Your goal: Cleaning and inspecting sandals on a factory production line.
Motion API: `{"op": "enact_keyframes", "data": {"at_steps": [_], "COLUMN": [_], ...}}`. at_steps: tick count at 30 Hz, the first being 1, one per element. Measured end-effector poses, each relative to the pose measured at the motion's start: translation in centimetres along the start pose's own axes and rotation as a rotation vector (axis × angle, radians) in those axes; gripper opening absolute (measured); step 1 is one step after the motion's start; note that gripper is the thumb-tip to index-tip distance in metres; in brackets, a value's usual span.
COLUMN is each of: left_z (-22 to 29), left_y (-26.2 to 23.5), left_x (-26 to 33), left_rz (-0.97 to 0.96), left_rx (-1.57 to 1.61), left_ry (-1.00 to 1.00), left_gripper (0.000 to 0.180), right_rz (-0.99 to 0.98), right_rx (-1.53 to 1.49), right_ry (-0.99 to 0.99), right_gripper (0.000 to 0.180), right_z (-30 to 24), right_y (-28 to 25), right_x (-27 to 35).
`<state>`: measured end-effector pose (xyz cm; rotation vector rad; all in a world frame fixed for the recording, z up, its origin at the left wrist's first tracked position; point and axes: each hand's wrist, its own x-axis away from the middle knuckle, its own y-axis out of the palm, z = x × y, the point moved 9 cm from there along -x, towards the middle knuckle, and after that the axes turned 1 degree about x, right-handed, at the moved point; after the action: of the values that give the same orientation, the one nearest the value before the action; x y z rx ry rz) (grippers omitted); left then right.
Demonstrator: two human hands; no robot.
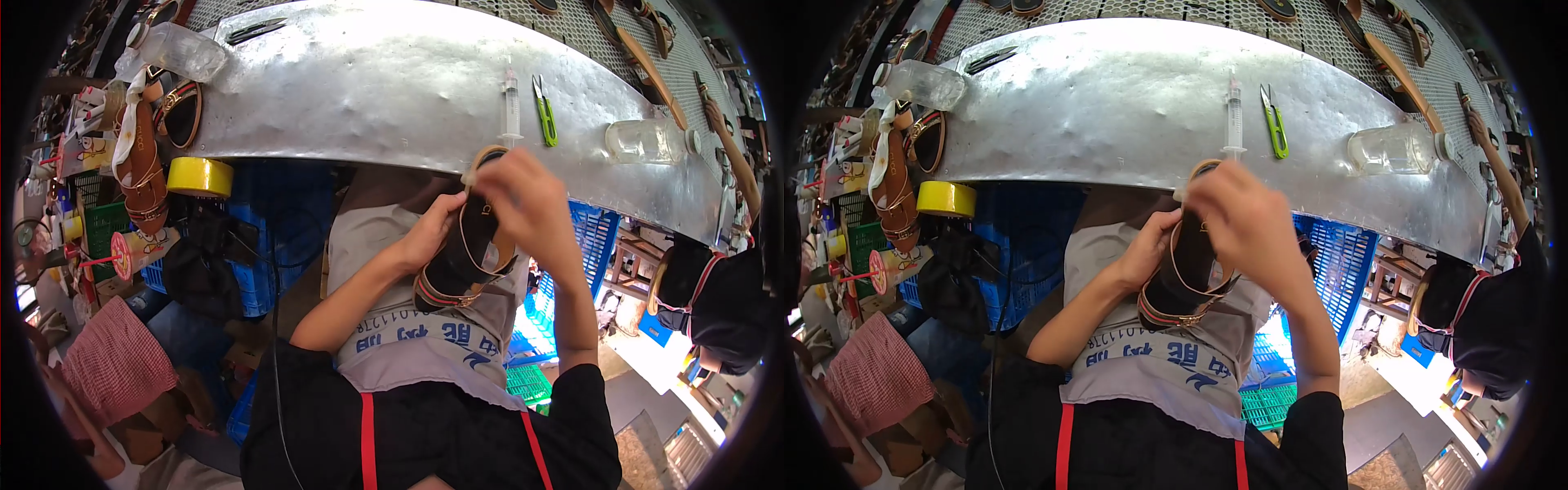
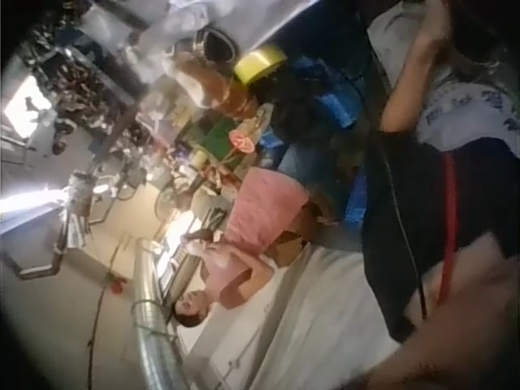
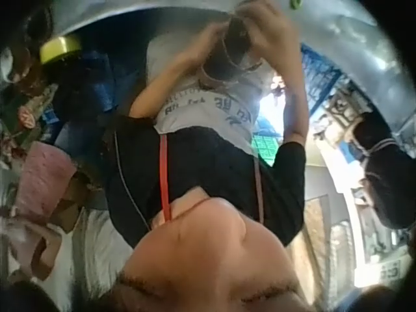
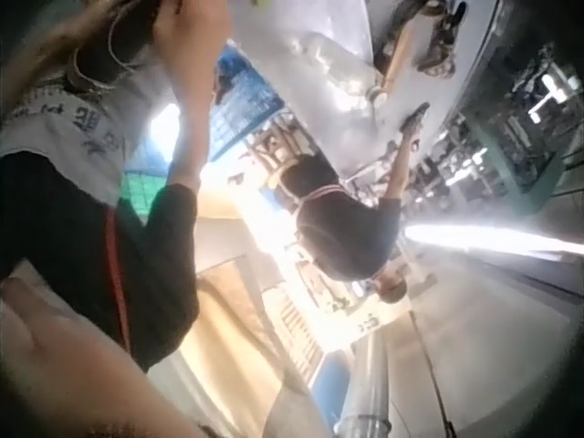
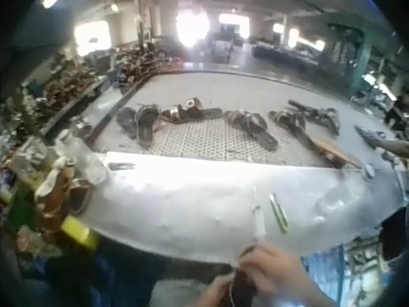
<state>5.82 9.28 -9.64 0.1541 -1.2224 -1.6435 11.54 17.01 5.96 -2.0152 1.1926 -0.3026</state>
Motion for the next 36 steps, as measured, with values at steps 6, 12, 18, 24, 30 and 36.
{"op": "enact_keyframes", "data": {"at_steps": [6,12,18,24,30,36], "left_z": [-0.6,0.6,1.1,2.0,7.4,10.2], "left_y": [0.9,1.3,1.5,0.9,1.3,1.6], "left_x": [0.2,-0.1,-0.7,0.8,2.2,2.3], "left_rz": [-0.147,-0.161,-0.188,-0.152,-0.097,-0.057], "left_rx": [0.036,-0.02,-0.087,-0.036,0.104,0.017], "left_ry": [-0.09,-0.041,-0.025,0.034,0.305,0.437], "left_gripper": [0.054,0.059,0.063,0.067,0.068,0.08], "right_rz": [0.101,0.316,0.499,0.429,-0.187,-0.019], "right_rx": [0.04,0.205,-0.072,-0.369,-0.984,-1.246], "right_ry": [0.064,0.13,0.271,0.577,0.517,0.765], "right_gripper": [0.006,0.009,0.011,0.016,0.029,0.027], "right_z": [-0.2,3.9,5.6,6.8,5.6,3.2], "right_y": [-0.8,-4.6,-6.8,-2.5,6.5,8.1], "right_x": [0.7,-1.8,0.9,8.0,14.8,10.9]}}
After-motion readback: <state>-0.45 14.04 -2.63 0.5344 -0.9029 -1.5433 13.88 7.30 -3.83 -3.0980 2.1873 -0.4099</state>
